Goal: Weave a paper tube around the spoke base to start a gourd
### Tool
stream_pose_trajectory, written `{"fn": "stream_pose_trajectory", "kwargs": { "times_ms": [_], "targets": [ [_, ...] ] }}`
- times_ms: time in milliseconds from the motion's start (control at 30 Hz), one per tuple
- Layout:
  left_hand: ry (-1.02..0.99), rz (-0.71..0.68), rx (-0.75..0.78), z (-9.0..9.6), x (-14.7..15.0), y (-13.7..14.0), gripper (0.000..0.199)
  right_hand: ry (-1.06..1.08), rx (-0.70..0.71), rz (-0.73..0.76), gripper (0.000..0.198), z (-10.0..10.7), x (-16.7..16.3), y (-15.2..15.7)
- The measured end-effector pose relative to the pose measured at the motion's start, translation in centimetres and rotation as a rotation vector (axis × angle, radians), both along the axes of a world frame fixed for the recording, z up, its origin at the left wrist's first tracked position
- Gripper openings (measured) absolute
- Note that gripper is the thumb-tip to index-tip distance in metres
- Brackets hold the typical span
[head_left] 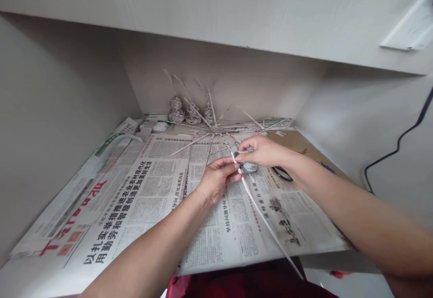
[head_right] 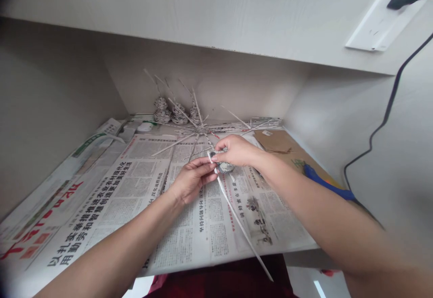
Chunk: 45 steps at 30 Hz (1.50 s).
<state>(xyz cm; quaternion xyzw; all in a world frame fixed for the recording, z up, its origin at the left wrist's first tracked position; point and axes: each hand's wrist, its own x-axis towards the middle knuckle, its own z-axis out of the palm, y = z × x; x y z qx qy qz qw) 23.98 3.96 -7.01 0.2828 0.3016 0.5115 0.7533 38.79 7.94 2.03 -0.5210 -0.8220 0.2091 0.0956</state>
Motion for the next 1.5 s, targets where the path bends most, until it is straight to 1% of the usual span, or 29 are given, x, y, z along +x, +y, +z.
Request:
{"fn": "stream_pose_trajectory", "kwargs": {
  "times_ms": [267, 433, 533, 633, 733, 933, 1033, 1167, 1233, 1300, 1333, 1400, 1500],
  "targets": [
    [-0.003, -0.035, -0.017, 0.3, -0.1, 0.1, 0.023, -0.105, 0.064, 0.035, 0.018, 0.7, -0.3, -0.4],
    [-0.027, -0.057, -0.031, 0.4, -0.2, 0.1, 0.024, -0.124, 0.053, 0.046, 0.020, 1.2, 0.4, -0.1],
    [-0.033, -0.056, -0.043, 0.4, -0.3, 0.2, 0.024, -0.113, 0.008, 0.029, 0.030, 2.1, 1.3, -0.3],
    [-0.029, -0.053, -0.044, 0.5, -0.3, 0.2, 0.023, -0.068, -0.074, 0.058, 0.036, 2.6, 1.5, -0.7],
    [-0.028, -0.072, -0.018, 0.5, -0.2, 0.2, 0.024, -0.028, -0.073, 0.067, 0.032, 2.1, 1.1, -1.0],
    [-0.016, -0.095, 0.007, 0.2, -0.3, 0.1, 0.023, -0.041, 0.002, 0.052, 0.026, 0.0, 0.2, -0.2],
    [-0.009, -0.090, -0.001, 0.1, -0.2, 0.1, 0.023, -0.065, 0.004, 0.079, 0.022, 0.0, 0.0, 0.0],
    [-0.011, -0.096, -0.015, 0.2, -0.2, 0.2, 0.022, -0.156, 0.023, 0.091, 0.020, 0.8, 0.0, -0.3],
    [-0.011, -0.090, -0.025, 0.3, -0.3, 0.3, 0.023, -0.224, 0.059, 0.072, 0.021, 1.2, 0.7, 0.0],
    [-0.010, -0.073, -0.038, 0.4, -0.4, 0.3, 0.024, -0.310, 0.144, 0.029, 0.023, 1.3, 2.3, 0.9],
    [-0.009, -0.067, -0.043, 0.4, -0.4, 0.3, 0.023, -0.369, 0.201, 0.000, 0.024, 1.3, 3.4, 1.6],
    [-0.010, -0.060, -0.049, 0.5, -0.4, 0.3, 0.023, -0.496, 0.324, -0.108, 0.027, 1.0, 6.0, 3.1],
    [-0.013, -0.067, -0.054, 0.5, -0.4, 0.3, 0.022, -0.639, 0.411, -0.165, 0.029, 0.2, 10.0, 4.9]
  ]
}}
